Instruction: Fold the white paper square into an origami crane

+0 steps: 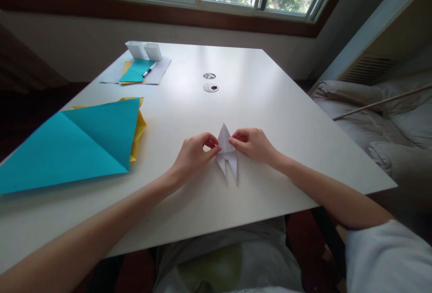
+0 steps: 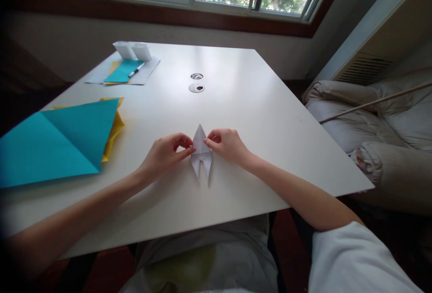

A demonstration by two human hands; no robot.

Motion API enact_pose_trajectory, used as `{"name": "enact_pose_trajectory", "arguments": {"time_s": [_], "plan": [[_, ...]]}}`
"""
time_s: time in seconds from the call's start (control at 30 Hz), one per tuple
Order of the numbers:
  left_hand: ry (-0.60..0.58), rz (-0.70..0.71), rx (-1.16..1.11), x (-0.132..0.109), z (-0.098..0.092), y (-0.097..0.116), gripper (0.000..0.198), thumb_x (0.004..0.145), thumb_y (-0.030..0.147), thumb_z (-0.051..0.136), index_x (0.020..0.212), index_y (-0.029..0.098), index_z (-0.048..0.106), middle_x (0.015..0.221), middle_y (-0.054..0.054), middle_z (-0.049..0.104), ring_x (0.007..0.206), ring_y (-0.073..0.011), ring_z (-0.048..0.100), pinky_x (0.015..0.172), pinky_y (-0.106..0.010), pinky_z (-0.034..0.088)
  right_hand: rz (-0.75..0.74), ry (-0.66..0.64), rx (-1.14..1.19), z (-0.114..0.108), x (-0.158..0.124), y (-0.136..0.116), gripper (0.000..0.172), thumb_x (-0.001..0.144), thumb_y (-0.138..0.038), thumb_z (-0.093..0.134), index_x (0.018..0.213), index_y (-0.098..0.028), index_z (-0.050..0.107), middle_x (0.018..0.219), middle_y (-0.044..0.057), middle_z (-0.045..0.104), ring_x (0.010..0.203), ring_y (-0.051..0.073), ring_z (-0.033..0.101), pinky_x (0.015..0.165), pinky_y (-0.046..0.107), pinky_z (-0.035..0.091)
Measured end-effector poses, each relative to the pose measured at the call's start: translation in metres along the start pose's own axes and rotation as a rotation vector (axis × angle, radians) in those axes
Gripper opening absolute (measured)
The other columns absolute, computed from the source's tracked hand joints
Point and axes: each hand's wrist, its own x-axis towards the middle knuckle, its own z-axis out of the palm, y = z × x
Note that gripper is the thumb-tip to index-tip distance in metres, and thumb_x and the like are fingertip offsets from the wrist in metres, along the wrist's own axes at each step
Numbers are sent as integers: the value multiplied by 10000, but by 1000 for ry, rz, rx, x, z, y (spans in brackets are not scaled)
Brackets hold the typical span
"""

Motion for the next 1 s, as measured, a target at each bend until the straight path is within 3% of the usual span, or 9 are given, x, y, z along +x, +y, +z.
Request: {"name": "enact_pose_trajectory", "arguments": {"time_s": [0.23,0.3,0.4,0.53,1.0], "plan": [[-40,84,204,-2,-2,0,158,782,300,543,803,216,675,721,-5,650,669,-159,566,650,-276,418,-45,-39,-60,8,2,4,150,770,-281,581,717,-166,661,645,-7,641,569,80,525,555,195,361],[-37,141,272,-5,-1,0,182,807,289,516,797,203,676,763,-26,643,719,-175,559,675,-291,424,-40,-19,-51,10,2,5,139,756,-284,601,817,-173,656,658,-13,636,576,82,531,570,194,378],[-46,218,376,-9,-1,2,236,847,284,467,781,183,669,826,-48,640,772,-190,539,710,-307,433,-53,14,-32,11,1,8,250,749,-274,616,986,-193,613,669,-31,624,566,77,525,581,193,392],[-56,238,475,-13,-1,6,282,878,301,424,798,182,667,870,-61,624,814,-201,529,693,-307,441,-150,-9,-85,13,0,10,129,803,-254,565,827,-195,677,721,-3,624,587,73,519,611,196,399],[-10,168,340,-5,1,-8,238,826,402,497,763,236,655,874,-32,590,854,-202,522,683,-292,428,-175,-39,-135,12,-3,11,198,797,-354,578,849,-188,672,779,19,586,610,79,501,633,217,402]]}}
